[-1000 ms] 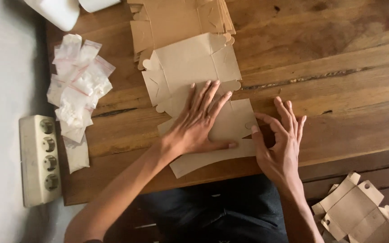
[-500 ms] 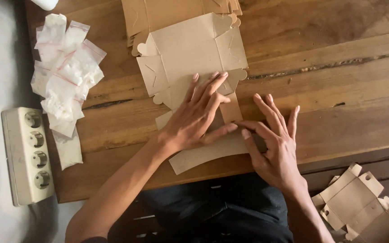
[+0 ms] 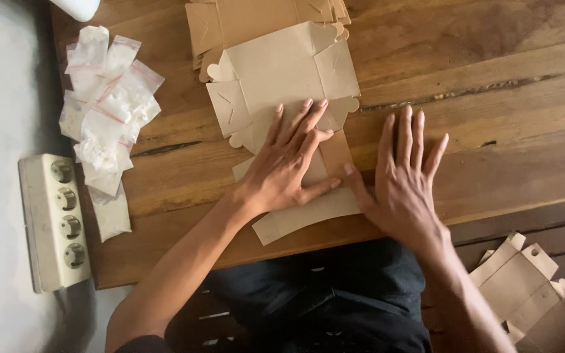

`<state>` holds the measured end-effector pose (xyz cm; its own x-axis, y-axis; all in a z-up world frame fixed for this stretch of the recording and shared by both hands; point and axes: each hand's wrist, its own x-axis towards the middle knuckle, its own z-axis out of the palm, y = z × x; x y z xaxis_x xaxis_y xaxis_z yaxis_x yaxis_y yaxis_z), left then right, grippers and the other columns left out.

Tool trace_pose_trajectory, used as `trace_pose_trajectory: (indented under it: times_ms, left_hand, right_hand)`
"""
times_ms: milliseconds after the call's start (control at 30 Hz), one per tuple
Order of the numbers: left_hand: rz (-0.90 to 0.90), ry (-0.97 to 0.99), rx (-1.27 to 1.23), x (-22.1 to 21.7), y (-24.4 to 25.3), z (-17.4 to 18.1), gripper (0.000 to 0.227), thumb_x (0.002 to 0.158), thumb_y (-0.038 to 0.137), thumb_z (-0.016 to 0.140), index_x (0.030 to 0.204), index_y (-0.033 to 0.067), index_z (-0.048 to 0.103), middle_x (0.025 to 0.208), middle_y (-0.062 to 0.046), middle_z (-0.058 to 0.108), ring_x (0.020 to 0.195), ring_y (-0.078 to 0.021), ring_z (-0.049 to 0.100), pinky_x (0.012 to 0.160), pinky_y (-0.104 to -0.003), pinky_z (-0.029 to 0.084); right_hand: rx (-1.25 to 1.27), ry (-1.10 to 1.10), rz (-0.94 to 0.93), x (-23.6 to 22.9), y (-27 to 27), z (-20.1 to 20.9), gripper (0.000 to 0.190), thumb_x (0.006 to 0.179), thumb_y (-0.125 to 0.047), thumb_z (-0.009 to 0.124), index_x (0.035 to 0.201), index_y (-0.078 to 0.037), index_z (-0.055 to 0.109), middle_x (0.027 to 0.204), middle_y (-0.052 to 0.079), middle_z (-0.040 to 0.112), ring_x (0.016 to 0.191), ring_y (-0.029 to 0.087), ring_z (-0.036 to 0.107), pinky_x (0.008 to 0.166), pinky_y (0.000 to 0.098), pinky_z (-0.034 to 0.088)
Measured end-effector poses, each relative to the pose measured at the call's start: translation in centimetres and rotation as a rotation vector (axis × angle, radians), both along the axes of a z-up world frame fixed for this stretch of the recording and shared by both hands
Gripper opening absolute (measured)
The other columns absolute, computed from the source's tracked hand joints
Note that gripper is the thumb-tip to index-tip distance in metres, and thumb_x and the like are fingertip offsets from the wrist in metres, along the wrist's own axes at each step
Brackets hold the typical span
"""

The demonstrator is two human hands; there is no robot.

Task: The person folds flat cardboard box blanks into assembled boxes by hand. They repeatedly fold side flaps, tuck tabs into slots, and press seams to form the box shape, then stack the finished boxes on the table.

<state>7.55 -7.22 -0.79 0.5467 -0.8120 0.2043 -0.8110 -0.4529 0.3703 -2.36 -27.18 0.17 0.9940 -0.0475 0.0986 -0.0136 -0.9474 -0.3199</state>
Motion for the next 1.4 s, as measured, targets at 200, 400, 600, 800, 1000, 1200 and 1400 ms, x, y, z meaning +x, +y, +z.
trace_pose_trajectory:
  times_ms: [200,400,600,800,1000,1200,1400]
  left_hand:
    - [-0.021,-0.007,0.016,0.0,0.0,0.0,0.073,0.099,0.067,0.049,0.14,0.0073,0.046,0.169,-0.02,0.015,0.158,-0.0405,0.014,0.127,-0.066,0.008]
    - [-0.025,-0.042,0.019,0.0,0.2,-0.1,0.07,0.099,0.067,0.05,0.131,0.0049,0.051,0.169,-0.021,0.015,0.158,-0.0398,0.016,0.127,-0.064,0.008]
    - [-0.058,-0.013,0.008,0.1,0.6,-0.3,0.075,0.097,0.068,0.052,0.14,0.0066,0.048,0.17,-0.018,0.013,0.159,-0.0383,0.014,0.128,-0.064,0.006]
    - [-0.056,-0.051,0.0,0.1,0.6,-0.2,0.075,0.099,0.065,0.054,0.143,0.0048,0.047,0.169,-0.019,0.015,0.159,-0.0376,0.015,0.129,-0.063,0.007]
    - [-0.058,-0.061,0.017,0.1,0.6,-0.4,0.078,0.099,0.068,0.052,0.145,0.0058,0.045,0.169,-0.02,0.013,0.16,-0.036,0.012,0.129,-0.061,0.004]
    - [-0.055,-0.074,-0.006,0.1,0.6,-0.7,0.078,0.098,0.067,0.053,0.143,0.0034,0.047,0.17,-0.019,0.014,0.159,-0.0369,0.014,0.129,-0.063,0.008]
    - [-0.054,-0.009,-0.001,0.1,0.4,-0.3,0.079,0.097,0.069,0.048,0.136,0.0015,0.048,0.169,-0.022,0.015,0.158,-0.0405,0.016,0.127,-0.066,0.006]
  right_hand:
    - [0.006,0.081,0.009,4.4,-0.9,0.8,0.103,0.101,-0.07,0.028,0.16,0.012,0.006,0.168,0.031,-0.001,0.156,0.042,-0.006,0.118,0.0671,-0.011]
    - [-0.005,0.051,0.023,6.3,-1.5,-0.5,0.096,0.103,-0.06,0.037,0.163,0.008,0.007,0.169,0.03,-0.003,0.156,0.044,-0.008,0.117,0.071,-0.011]
    - [-0.018,-0.049,0.022,3.2,-0.7,-0.4,0.093,0.104,-0.059,0.037,0.16,0.012,0.018,0.168,0.033,0.01,0.157,0.045,0.005,0.122,0.0651,-0.002]
    - [0.011,-0.076,0.01,-1.8,0.4,0.0,0.088,0.102,-0.051,0.046,0.16,0.01,0.019,0.17,0.027,0.015,0.158,0.042,0.011,0.125,0.0624,0.005]
    - [0.016,-0.062,0.017,-2.1,0.3,-0.3,0.088,0.103,-0.052,0.044,0.16,0.009,0.018,0.17,0.028,0.015,0.158,0.042,0.009,0.124,0.0632,0.004]
    - [-0.007,-0.027,0.04,1.1,-0.6,-0.9,0.088,0.105,-0.054,0.037,0.161,0.009,0.014,0.171,0.026,0.008,0.159,0.04,0.004,0.122,0.0662,-0.004]
    - [-0.007,-0.004,0.043,5.0,-1.0,-0.8,0.085,0.105,-0.052,0.036,0.16,0.01,0.017,0.17,0.027,0.007,0.157,0.042,0.001,0.114,0.0753,-0.006]
